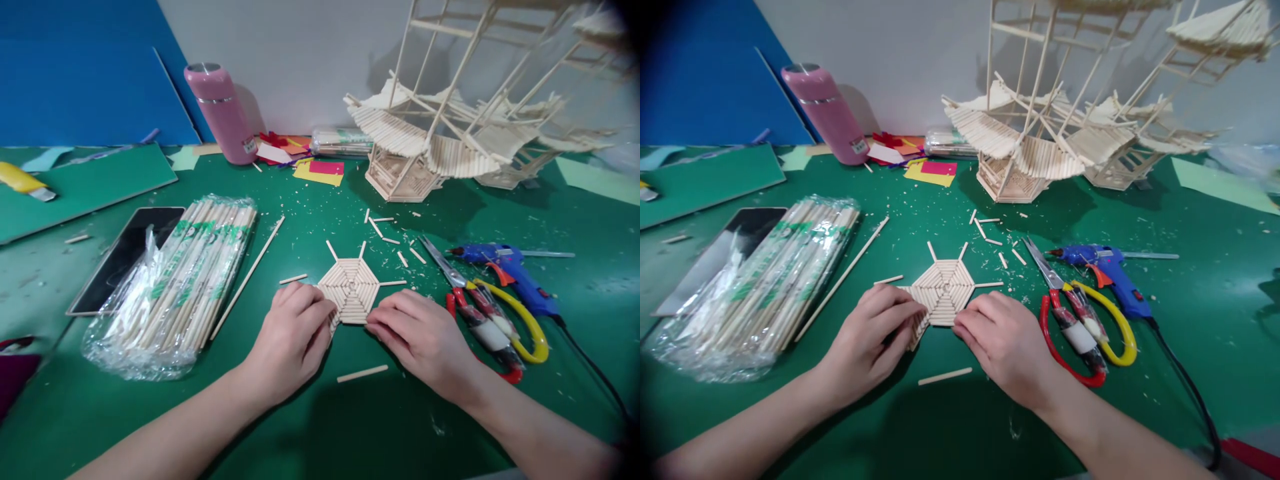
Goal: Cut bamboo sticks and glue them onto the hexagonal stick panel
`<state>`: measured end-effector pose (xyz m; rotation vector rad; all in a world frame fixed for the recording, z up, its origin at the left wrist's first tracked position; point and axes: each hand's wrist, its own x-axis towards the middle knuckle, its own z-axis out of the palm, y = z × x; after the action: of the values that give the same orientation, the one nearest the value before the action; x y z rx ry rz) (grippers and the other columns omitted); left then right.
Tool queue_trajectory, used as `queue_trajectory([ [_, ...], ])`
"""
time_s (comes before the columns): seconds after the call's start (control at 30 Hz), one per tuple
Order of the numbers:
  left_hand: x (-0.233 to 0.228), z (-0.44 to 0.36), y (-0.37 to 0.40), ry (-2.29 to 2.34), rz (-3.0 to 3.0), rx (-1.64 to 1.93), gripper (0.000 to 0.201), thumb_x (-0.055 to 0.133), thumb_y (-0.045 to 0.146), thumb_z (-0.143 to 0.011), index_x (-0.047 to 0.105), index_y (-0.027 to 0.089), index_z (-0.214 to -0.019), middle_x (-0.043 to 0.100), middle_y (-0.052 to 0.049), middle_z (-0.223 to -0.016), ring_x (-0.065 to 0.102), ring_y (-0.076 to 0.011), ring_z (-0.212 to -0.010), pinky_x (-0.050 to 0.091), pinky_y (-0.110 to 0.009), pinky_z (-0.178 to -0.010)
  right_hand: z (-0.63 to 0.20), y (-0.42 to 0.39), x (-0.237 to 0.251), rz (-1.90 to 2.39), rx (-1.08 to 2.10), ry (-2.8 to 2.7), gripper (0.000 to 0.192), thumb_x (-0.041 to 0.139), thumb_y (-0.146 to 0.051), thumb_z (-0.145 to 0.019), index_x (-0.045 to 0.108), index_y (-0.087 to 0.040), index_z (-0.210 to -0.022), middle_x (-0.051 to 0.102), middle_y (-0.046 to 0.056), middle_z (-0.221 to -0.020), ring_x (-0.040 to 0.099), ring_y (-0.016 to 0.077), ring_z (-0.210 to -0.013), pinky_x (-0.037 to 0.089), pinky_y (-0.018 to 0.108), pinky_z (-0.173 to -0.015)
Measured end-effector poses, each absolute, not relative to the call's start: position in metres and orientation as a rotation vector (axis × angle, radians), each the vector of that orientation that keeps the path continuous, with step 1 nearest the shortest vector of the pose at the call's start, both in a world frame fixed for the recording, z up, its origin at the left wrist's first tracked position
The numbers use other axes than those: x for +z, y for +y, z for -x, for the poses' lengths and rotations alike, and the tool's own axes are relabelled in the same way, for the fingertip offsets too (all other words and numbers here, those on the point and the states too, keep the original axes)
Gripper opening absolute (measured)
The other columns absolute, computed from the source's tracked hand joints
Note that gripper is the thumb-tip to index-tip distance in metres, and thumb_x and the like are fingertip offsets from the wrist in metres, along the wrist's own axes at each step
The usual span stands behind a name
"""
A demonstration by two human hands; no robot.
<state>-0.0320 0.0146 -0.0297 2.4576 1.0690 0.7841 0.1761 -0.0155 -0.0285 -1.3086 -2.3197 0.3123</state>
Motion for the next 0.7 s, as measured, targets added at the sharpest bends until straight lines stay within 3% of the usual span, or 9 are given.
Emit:
queue_trajectory([
  [0.7, -0.0298, 0.0311, 0.0152, 1.020, -2.432, 0.718, 0.019, 0.042, 0.009, -0.082, 0.060, 0.014, -0.086, 0.052, -0.008, -0.082, 0.046, -0.0193, -0.077, 0.041, -0.036, -0.069, -0.1687, -0.0174, -0.0280, 1.299, 0.277, -2.324, 0.015, 0.050, -0.017, -0.086, 0.065, -0.016, -0.086, 0.062, 0.004, -0.078, 0.053, 0.0151, -0.072, 0.040, 0.029, -0.064],
])
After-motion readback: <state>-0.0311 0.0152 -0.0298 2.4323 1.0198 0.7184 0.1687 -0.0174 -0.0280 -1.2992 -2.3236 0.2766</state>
